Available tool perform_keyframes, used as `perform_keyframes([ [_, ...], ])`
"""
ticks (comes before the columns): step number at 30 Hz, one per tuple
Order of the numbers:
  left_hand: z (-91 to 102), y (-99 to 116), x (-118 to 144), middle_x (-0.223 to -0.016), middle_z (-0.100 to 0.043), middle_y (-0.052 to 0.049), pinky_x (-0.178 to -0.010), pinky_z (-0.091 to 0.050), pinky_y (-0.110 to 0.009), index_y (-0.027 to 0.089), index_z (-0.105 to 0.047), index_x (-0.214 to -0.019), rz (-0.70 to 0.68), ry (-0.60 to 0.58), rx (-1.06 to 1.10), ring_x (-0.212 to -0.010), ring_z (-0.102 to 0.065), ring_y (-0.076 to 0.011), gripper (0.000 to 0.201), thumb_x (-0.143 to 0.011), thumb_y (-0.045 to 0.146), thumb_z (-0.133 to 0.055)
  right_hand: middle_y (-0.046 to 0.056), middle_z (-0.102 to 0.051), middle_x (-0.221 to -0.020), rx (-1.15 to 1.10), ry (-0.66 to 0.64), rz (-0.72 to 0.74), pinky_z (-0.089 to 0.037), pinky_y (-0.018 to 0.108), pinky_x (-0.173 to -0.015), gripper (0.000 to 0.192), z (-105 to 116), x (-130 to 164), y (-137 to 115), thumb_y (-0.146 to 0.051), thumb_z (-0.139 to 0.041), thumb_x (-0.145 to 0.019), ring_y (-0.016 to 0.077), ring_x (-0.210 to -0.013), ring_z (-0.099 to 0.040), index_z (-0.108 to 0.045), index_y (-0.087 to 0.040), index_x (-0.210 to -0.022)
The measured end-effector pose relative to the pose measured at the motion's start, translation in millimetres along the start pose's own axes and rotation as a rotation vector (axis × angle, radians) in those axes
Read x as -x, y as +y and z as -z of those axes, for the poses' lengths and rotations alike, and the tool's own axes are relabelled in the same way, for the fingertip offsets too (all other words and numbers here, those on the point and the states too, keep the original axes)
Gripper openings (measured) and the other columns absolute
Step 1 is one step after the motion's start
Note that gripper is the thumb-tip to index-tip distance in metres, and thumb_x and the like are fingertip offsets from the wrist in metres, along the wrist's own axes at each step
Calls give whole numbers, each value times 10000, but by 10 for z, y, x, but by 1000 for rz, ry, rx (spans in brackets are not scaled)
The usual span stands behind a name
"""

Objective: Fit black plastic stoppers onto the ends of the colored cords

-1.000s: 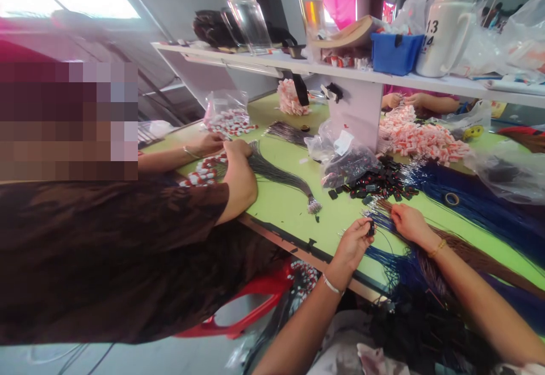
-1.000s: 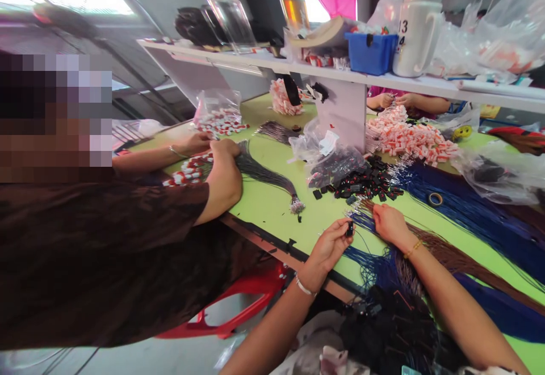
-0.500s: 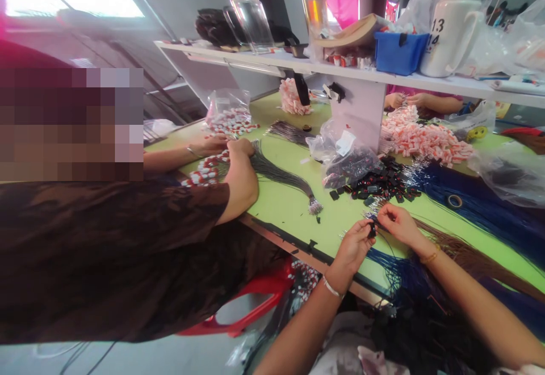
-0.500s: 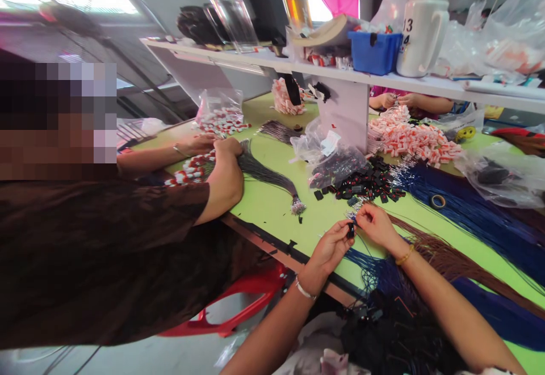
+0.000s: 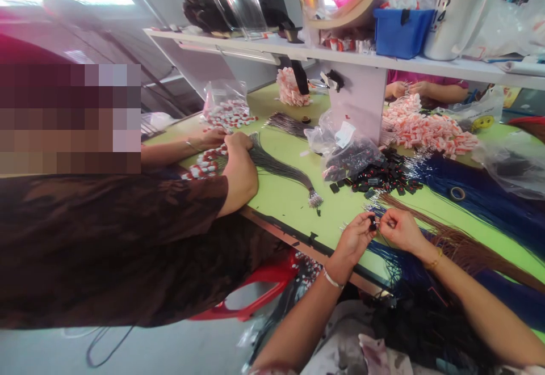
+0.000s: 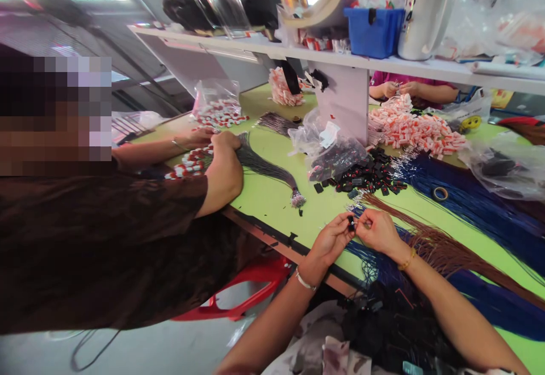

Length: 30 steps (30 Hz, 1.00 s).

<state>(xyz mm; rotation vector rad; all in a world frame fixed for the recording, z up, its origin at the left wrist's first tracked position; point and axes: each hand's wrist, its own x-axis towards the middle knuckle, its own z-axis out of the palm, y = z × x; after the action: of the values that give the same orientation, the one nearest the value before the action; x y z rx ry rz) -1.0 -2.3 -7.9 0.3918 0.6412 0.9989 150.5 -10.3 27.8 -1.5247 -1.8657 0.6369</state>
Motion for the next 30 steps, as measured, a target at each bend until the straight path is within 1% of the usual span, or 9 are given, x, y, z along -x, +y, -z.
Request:
perform_keyframes([
  [4, -9, 7, 12, -802, -636, -40, -653, -457, -232, 120, -645, -919, -2, -2, -9, -669, -579, -105, 229, -698, 140, -700, -27, -524, -528, 46, 5, -4, -255, 215, -480, 124, -6, -10, -12, -212, -549, -706, 85, -465, -370, -547, -172, -589],
  [9, -36, 19, 31, -801, -628, -35, -670, -455, -239, 126, -644, -902, -30, 3, -36, -678, -570, -104, 268, -659, 168, -749, -25, -511, -518, 57, 7, -9, -259, 219, -478, 125, -13, 5, -13, -217, -548, -701, 91, -466, -373, -533, -181, -582],
  [12, -57, 14, 44, -793, -629, -27, -667, -454, -235, 132, -646, -878, -50, 35, -62, -669, -566, -98, 295, -620, 175, -783, -28, -502, -520, 26, 4, 10, -261, 216, -479, 128, -25, 17, -7, -211, -546, -707, 89, -471, -372, -524, -181, -584],
  [18, -101, -23, 48, -706, -627, -12, -641, -452, -216, 129, -657, -823, -82, 100, -124, -646, -568, -95, 316, -559, 180, -822, -32, -484, -535, -55, -37, 71, -271, 209, -492, 156, -24, 1, 50, -189, -525, -740, 90, -500, -383, -505, -175, -586],
  [22, -96, -26, 25, -707, -638, -16, -632, -457, -222, 124, -653, -805, -67, 130, -100, -633, -573, -96, 339, -529, 195, -837, -22, -529, -591, -90, -89, 106, -292, 205, -511, 139, -1, -4, 72, -177, -485, -785, 96, -535, -425, -545, -171, -659],
  [27, -105, -27, 19, -696, -640, -23, -626, -450, -222, 115, -653, -802, -76, 140, -119, -632, -580, -99, 335, -535, 197, -838, -31, -489, -536, -3, -70, 89, -246, 211, -479, 164, -29, 46, 35, -181, -501, -780, 91, -488, -377, -509, -176, -616],
  [30, -116, -26, 18, -692, -637, -18, -618, -453, -222, 119, -657, -805, -64, 130, -135, -618, -574, -96, 333, -537, 197, -839, -22, -538, -576, -4, -94, 113, -281, 207, -496, 161, 35, -6, 79, -192, -488, -803, 98, -512, -419, -547, -174, -654],
])
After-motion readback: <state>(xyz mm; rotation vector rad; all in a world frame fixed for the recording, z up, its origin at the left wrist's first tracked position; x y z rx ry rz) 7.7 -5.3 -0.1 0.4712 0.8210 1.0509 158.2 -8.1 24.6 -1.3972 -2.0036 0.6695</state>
